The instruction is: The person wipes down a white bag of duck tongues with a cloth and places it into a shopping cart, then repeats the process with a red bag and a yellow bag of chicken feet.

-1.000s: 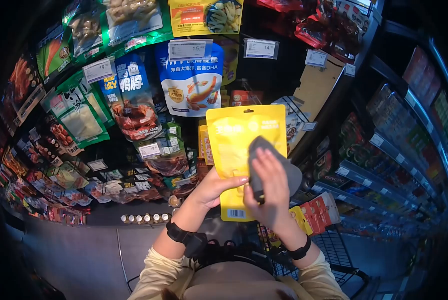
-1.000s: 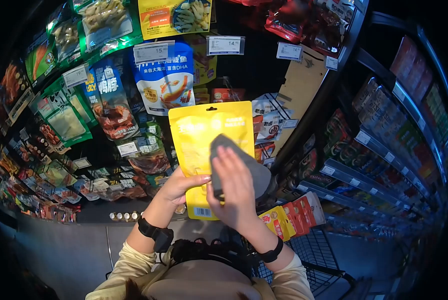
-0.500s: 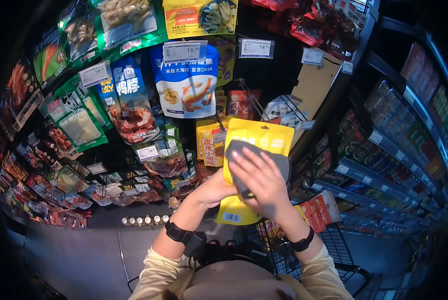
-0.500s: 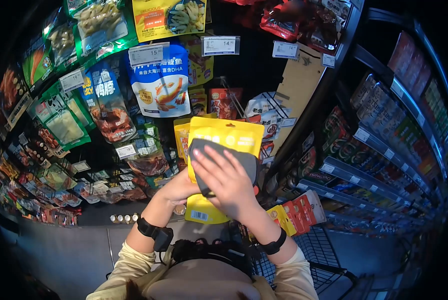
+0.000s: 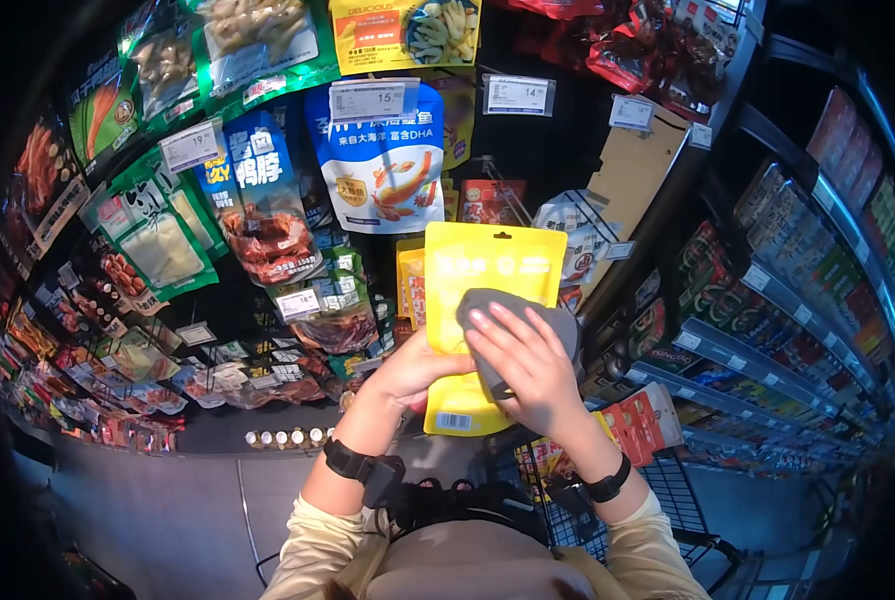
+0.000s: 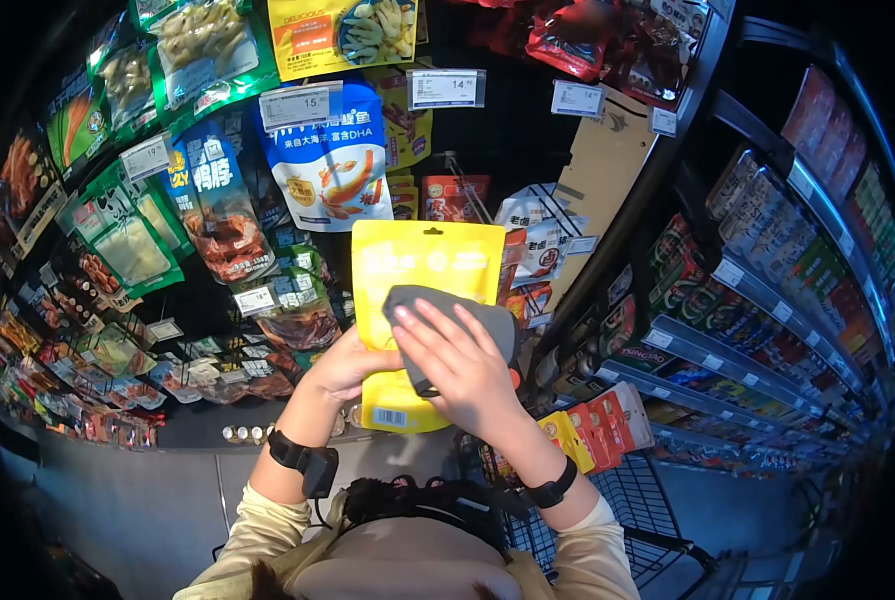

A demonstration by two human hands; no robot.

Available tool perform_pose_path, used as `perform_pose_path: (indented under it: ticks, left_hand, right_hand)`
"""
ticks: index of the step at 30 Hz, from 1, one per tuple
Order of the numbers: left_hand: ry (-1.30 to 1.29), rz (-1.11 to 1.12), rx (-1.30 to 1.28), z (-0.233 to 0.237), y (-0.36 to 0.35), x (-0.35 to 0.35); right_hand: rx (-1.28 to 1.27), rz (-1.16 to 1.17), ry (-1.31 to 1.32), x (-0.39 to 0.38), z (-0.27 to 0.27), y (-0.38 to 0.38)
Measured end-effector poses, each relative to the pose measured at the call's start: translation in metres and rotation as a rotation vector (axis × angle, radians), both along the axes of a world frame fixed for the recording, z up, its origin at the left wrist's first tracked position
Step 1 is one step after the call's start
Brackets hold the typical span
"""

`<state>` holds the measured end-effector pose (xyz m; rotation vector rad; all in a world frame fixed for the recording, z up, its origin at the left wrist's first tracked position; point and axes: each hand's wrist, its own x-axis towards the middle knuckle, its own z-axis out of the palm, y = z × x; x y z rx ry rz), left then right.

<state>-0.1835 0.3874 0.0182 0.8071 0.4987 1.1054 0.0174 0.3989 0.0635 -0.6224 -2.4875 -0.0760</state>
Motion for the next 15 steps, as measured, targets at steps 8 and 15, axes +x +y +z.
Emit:
perform_pose_path:
  ticks: [8,15]
  left_hand:
    - [-0.046,-0.018,0.003,-0.009,0.004,0.011]
    - [-0.198,0.175,-0.043,0.004,0.004,0.014]
  right_hand:
    - [-0.012,-0.016,0.198,-0.01,0.004,0.012]
    - [-0.064,-0.142,0.351,-0.007,-0.025,-0.001]
